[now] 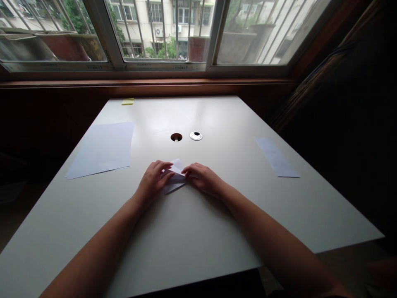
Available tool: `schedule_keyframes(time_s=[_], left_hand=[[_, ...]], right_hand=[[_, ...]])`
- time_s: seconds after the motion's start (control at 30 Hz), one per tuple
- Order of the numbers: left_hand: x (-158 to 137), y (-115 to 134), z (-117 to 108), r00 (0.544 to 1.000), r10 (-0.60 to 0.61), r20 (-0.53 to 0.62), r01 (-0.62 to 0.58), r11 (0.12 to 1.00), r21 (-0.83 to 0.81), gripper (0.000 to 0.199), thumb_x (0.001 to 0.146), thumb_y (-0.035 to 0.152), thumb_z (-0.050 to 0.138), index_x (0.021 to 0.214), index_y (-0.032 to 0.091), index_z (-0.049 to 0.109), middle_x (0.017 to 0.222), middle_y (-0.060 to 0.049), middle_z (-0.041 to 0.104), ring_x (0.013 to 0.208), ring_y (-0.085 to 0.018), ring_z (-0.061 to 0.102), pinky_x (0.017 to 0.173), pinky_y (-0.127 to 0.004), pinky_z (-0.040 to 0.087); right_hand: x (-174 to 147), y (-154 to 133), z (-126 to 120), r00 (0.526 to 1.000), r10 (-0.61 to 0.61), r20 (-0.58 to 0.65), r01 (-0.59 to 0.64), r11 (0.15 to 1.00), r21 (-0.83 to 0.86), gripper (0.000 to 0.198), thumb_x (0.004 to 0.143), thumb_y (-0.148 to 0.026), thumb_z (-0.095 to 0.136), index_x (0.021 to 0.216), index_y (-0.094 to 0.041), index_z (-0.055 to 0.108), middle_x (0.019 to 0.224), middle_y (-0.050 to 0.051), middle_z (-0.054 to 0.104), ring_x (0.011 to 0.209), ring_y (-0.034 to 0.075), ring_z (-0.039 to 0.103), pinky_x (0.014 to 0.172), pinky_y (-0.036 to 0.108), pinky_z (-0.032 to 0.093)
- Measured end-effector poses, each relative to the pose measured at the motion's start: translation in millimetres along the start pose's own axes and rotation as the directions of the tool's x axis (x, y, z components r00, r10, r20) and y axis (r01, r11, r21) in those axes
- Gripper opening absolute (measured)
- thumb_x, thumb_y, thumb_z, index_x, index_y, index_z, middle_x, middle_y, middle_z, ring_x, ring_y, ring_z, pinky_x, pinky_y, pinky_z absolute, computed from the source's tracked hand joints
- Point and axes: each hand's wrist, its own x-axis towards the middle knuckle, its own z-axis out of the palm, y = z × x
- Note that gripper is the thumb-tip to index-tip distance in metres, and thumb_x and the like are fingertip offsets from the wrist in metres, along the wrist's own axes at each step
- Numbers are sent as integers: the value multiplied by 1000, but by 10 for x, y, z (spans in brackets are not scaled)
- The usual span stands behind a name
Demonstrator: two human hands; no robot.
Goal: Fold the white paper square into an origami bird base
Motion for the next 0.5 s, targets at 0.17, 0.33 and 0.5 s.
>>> schedule_keyframes(time_s=[0.17, 0.33, 0.5], left_hand=[[7, -27, 5, 983, 165, 79, -174, 977, 120, 23, 98, 30, 51, 113, 27, 68, 122, -4, 68, 126, -23, 53, 107, -42, 41], [-14, 4, -1, 962, 173, 211, -211, 961, 176, 32, 100, 30, 47, 128, 29, 61, 124, -4, 69, 118, -22, 60, 102, -41, 43], [-40, 98, 7, 940, 184, 287, -257, 935, 243, 51, 97, 38, 51, 147, 31, 42, 130, -7, 65, 116, -27, 58, 98, -43, 44]], right_hand=[[-14, 50, -20, 999, 52, 4, -52, 998, 47, 28, 86, -7, 58, 109, -22, 64, 97, 3, 69, 87, 15, 65, 83, 30, 52], [-21, 142, -66, 996, 60, -64, -61, 998, -12, 29, 86, -5, 54, 106, -22, 65, 96, 3, 67, 89, 17, 63, 83, 32, 52], [-14, 180, -83, 974, 40, -221, -63, 993, -100, 27, 86, -10, 58, 108, -24, 65, 110, 8, 59, 105, 22, 58, 95, 39, 50]])
